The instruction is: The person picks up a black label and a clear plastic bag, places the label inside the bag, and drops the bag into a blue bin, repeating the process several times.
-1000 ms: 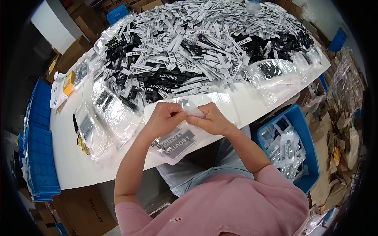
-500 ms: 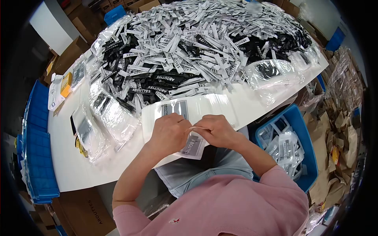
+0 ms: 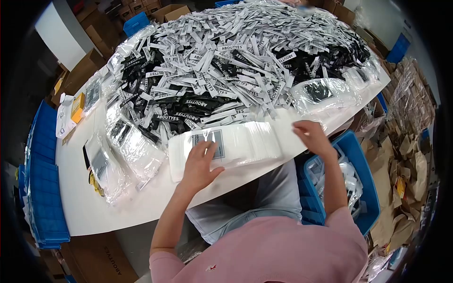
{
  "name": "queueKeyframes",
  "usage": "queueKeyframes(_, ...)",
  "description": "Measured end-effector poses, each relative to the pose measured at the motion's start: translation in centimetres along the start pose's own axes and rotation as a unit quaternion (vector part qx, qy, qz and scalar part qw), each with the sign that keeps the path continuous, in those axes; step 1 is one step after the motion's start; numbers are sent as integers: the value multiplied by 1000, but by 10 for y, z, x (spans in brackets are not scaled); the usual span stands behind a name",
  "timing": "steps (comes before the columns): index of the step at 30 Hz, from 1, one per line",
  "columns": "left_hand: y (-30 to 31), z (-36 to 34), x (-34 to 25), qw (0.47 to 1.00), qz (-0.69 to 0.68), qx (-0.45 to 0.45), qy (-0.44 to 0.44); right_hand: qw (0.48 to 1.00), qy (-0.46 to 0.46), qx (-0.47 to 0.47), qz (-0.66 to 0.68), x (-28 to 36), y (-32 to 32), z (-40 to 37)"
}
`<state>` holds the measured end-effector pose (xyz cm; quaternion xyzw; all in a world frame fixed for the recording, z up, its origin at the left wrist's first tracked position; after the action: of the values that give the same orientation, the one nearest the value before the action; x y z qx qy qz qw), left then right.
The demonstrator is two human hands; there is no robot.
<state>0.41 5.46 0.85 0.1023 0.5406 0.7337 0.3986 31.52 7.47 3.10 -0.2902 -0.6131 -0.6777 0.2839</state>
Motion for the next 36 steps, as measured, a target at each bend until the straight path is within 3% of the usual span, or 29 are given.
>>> queueKeyframes(3, -22, -3, 4, 999, -30, -16, -7, 978, 192, 74, -42, 73, -107, 45)
queueKeyframes(7, -16, -21, 8, 995, -20, -81, -46, 937, 256, 102, -213, 110, -208, 102)
queueKeyframes(10, -12, -37, 12, 991, -8, -112, -70, 931, 231, 177, -222, 112, -232, 113)
queueKeyframes(13, -13, -40, 14, 989, -9, -132, -66, 944, 290, 143, -59, 120, -212, 115)
queueKeyframes(15, -13, -40, 14, 989, -4, -132, -61, 968, 81, 231, 48, 106, -207, 126)
queueKeyframes(16, -14, -39, 15, 989, -2, -134, -60, 980, 119, 161, -2, 112, -203, 132)
queueKeyframes(18, -14, -39, 14, 989, -6, -132, -65, 979, 110, 159, 61, 134, -211, 136)
queueKeyframes(21, -14, -39, 14, 990, 3, -124, -65, 976, 182, 91, -71, 160, -259, 154)
queueKeyframes(25, -14, -38, 15, 990, 5, -125, -69, 944, 169, 222, -175, 179, -295, 147)
queueKeyframes(27, -14, -39, 15, 990, -18, -128, -59, 952, 158, 211, -156, 179, -284, 150)
queueKeyframes(28, -13, -40, 17, 990, -19, -129, -56, 962, 165, 168, -136, 177, -268, 154)
queueKeyframes(30, -11, -42, 24, 985, -58, -158, -32, 984, 85, 157, 22, 158, -241, 168)
queueKeyframes(31, -12, -43, 24, 985, -63, -159, -31, 965, 15, 195, 172, 148, -223, 159)
queueKeyframes(32, -12, -46, 34, 974, -116, -193, 36, 920, -55, 227, 316, 145, -200, 142)
queueKeyframes(34, -15, -51, 46, 948, -154, -247, 125, 943, 8, 93, 319, 155, -144, 100)
queueKeyframes(35, -12, -46, 44, 947, -158, -249, 124, 928, 34, 64, 364, 145, -141, 76)
queueKeyframes(36, -12, -44, 49, 932, -194, -233, 201, 910, 60, 34, 409, 133, -138, 47)
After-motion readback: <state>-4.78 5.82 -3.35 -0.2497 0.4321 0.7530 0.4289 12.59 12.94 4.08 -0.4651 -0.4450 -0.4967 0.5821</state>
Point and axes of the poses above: each hand's wrist, its own z-axis towards the middle knuckle, its own y-axis out of the back of the hand, x = y × z, the point moved 7 cm from there along z, towards the middle knuckle, and after that the axes turned 11 degrees about -y, right-handed, at the moved point
